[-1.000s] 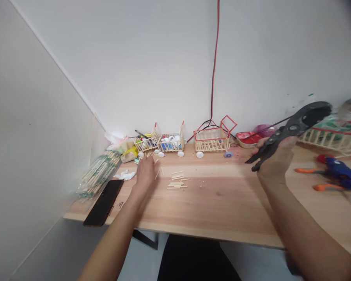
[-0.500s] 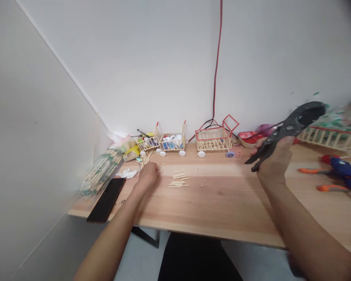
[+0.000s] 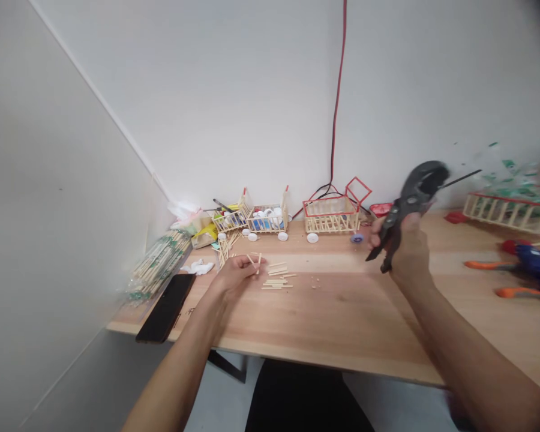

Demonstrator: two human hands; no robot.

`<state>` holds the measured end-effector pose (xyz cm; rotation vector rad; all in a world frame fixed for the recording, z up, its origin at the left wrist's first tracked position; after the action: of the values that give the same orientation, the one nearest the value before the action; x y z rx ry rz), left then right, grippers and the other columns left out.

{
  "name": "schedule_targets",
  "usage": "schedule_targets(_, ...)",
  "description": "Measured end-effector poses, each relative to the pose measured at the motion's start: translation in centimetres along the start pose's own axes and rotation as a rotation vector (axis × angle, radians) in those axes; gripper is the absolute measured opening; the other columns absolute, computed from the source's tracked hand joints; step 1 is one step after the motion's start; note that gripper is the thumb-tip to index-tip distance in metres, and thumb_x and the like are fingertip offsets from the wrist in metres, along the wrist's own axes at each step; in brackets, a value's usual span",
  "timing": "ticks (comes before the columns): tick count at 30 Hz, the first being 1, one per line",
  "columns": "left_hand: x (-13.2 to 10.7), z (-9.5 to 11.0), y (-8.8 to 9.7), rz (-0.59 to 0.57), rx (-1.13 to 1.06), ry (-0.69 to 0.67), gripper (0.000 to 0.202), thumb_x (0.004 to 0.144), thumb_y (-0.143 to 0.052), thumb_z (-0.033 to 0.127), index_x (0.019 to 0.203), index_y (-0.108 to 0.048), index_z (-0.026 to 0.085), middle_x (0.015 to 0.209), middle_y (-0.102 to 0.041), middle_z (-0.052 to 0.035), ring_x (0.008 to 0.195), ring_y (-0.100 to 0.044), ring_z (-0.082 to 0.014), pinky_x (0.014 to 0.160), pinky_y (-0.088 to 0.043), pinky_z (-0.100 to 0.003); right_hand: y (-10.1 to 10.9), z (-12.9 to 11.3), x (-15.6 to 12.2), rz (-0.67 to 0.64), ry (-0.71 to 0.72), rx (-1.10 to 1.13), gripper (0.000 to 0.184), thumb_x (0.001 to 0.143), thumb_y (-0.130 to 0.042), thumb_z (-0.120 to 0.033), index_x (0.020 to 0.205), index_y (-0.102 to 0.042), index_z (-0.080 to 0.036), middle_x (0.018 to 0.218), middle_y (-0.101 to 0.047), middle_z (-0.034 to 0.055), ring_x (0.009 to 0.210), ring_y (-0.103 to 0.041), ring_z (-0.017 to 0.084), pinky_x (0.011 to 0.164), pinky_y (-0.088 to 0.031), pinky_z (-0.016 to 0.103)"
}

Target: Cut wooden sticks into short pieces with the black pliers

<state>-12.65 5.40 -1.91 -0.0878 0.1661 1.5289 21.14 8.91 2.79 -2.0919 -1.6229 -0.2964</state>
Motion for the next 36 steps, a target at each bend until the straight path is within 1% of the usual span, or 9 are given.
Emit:
schedule_targets(3, -0.3, 0.2, -3.9, -0.119, -0.246, 0.038, 0.04, 0.055, -0.09, 0.031, 0.084, -0.073, 0.01, 0.075, -0.066, -0.0054, 0.065, -0.054, -0.0092, 0.063, -0.039, -0.023, -2.7, 1.3, -1.2, -0.278, -0.131, -0.076, 0.05, 0.083, -0.055, -0.066, 0.077, -0.062, -0.018, 0.057, -0.055, 0.0007, 0.054, -0.054, 0.014, 0.05, -0.043, 0.026)
schedule_targets(6, -0.6, 0.5, -8.1, -0.254, -0.296, 0.066, 0.04, 0.056, -0.091, 0.031, 0.085, -0.074, 0.009, 0.071, -0.064, -0.004, 0.063, -0.054, -0.008, 0.063, -0.039, -0.022, -4.9, 3.2, -3.0, -0.512, -0.271, -0.252, 0.045, 0.079, -0.061, -0.06, 0.08, -0.066, -0.016, 0.057, -0.056, 0.0005, 0.053, -0.054, 0.015, 0.052, -0.045, 0.027)
schedule_targets(9, -0.4, 1.0, -11.1, -0.348, -0.303, 0.046, 0.038, 0.059, -0.089, 0.032, 0.085, -0.074, 0.008, 0.07, -0.063, -0.0033, 0.062, -0.052, -0.0072, 0.062, -0.037, -0.022, -6.0, 4.0, -3.9, -0.61, -0.248, -0.365, 0.036, 0.077, -0.062, -0.052, 0.077, -0.065, -0.016, 0.06, -0.057, 0.0006, 0.057, -0.055, 0.016, 0.054, -0.044, 0.027)
schedule_targets(12, 0.2, 1.1, -12.8, -0.397, -0.303, 0.042, 0.036, 0.059, -0.089, 0.034, 0.077, -0.072, 0.007, 0.069, -0.063, -0.0039, 0.061, -0.051, -0.0074, 0.061, -0.036, -0.023, -6.3, 3.6, -3.9, -0.645, -0.162, -0.379, 0.029, 0.078, -0.06, -0.046, 0.073, -0.062, -0.018, 0.065, -0.059, 0.0008, 0.062, -0.056, 0.016, 0.058, -0.044, 0.028)
schedule_targets(15, 0.9, 0.8, -13.6, -0.441, -0.29, 0.066, 0.041, 0.058, -0.089, 0.039, 0.076, -0.071, 0.006, 0.068, -0.063, -0.0043, 0.06, -0.051, -0.0074, 0.061, -0.036, -0.023, -6.2, 3.0, -3.5, -0.653, -0.168, -0.32, 0.024, 0.078, -0.059, -0.043, 0.077, -0.06, -0.019, 0.066, -0.061, 0.0002, 0.063, -0.056, 0.016, 0.06, -0.044, 0.028)
schedule_targets(18, 1.2, 0.5, -13.9, -0.462, -0.268, 0.087, 0.045, 0.057, -0.089, 0.043, 0.075, -0.071, 0.006, 0.069, -0.063, -0.0046, 0.06, -0.052, -0.0071, 0.06, -0.038, -0.022, -6.2, 2.7, -3.5, -0.676, -0.214, -0.308, 0.022, 0.075, -0.062, -0.041, 0.071, -0.058, -0.02, 0.06, -0.059, -0.0009, 0.06, -0.056, 0.016, 0.059, -0.043, 0.028)
schedule_targets(26, 0.3, 0.1, -14.4, -0.59, -0.153, 0.176, 0.053, 0.064, -0.081, 0.056, 0.084, -0.07, 0.008, 0.073, -0.067, -0.008, 0.059, -0.058, -0.0099, 0.055, -0.04, -0.023, -6.6, 3.2, -4.3, -0.8, -0.311, -0.279, 0.021, 0.08, -0.06, -0.038, 0.069, -0.057, -0.02, 0.052, -0.058, -0.0026, 0.052, -0.058, 0.015, 0.054, -0.042, 0.026)
schedule_targets(32, 0.3, 0.4, -14.3, -0.568, -0.05, 0.143, 0.056, 0.064, -0.079, 0.059, 0.083, -0.07, 0.007, 0.066, -0.066, -0.0062, 0.053, -0.056, -0.0088, 0.054, -0.042, -0.023, -6.5, 2.4, -4.2, -0.811, -0.307, -0.314, 0.034, 0.078, -0.062, -0.049, 0.063, -0.06, -0.018, 0.053, -0.06, 0.0002, 0.053, -0.053, 0.014, 0.051, -0.039, 0.024)
schedule_targets(36, 0.4, 0.6, -14.4, -0.553, -0.002, 0.128, 0.055, 0.064, -0.079, 0.058, 0.082, -0.071, 0.007, 0.062, -0.065, -0.0054, 0.051, -0.056, -0.0088, 0.05, -0.039, -0.022, -6.5, 2.2, -4.3, -0.816, -0.306, -0.301, 0.033, 0.077, -0.063, -0.048, 0.062, -0.061, -0.018, 0.054, -0.06, -0.0002, 0.054, -0.053, 0.013, 0.052, -0.038, 0.024)
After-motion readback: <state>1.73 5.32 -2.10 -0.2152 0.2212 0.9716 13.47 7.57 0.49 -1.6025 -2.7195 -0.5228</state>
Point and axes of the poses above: each hand's wrist, its own x-axis towards the middle knuckle, its own y-axis out of the back of the hand, z = x × y, the point moved 6 cm from there along x, towards the middle knuckle
